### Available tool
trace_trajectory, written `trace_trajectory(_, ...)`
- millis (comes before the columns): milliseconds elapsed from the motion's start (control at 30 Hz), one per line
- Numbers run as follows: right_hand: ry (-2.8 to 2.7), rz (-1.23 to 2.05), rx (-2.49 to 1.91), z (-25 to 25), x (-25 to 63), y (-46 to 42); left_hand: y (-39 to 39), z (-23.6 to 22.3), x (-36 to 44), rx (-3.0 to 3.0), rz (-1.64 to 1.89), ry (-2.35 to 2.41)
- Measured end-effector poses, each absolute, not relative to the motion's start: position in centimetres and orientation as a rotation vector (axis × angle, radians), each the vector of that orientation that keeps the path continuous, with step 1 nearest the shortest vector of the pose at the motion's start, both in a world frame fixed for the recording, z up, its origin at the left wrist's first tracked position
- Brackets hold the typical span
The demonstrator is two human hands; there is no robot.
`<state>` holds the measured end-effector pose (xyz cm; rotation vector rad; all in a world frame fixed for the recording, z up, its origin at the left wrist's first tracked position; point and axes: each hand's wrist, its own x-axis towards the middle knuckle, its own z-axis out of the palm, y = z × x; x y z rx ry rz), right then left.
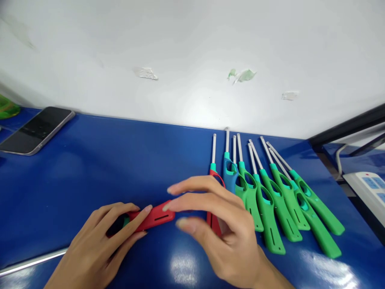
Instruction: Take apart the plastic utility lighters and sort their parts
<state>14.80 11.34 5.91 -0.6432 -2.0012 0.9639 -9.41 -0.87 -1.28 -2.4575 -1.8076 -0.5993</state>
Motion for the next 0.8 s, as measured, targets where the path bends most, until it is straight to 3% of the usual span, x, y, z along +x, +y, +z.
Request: trace_trajectory(800,-2.005,0.987,-0.514,6.25,14.45,10.91,-0.59,-1.02,-9.1,-2.428,-0.678,-1.786)
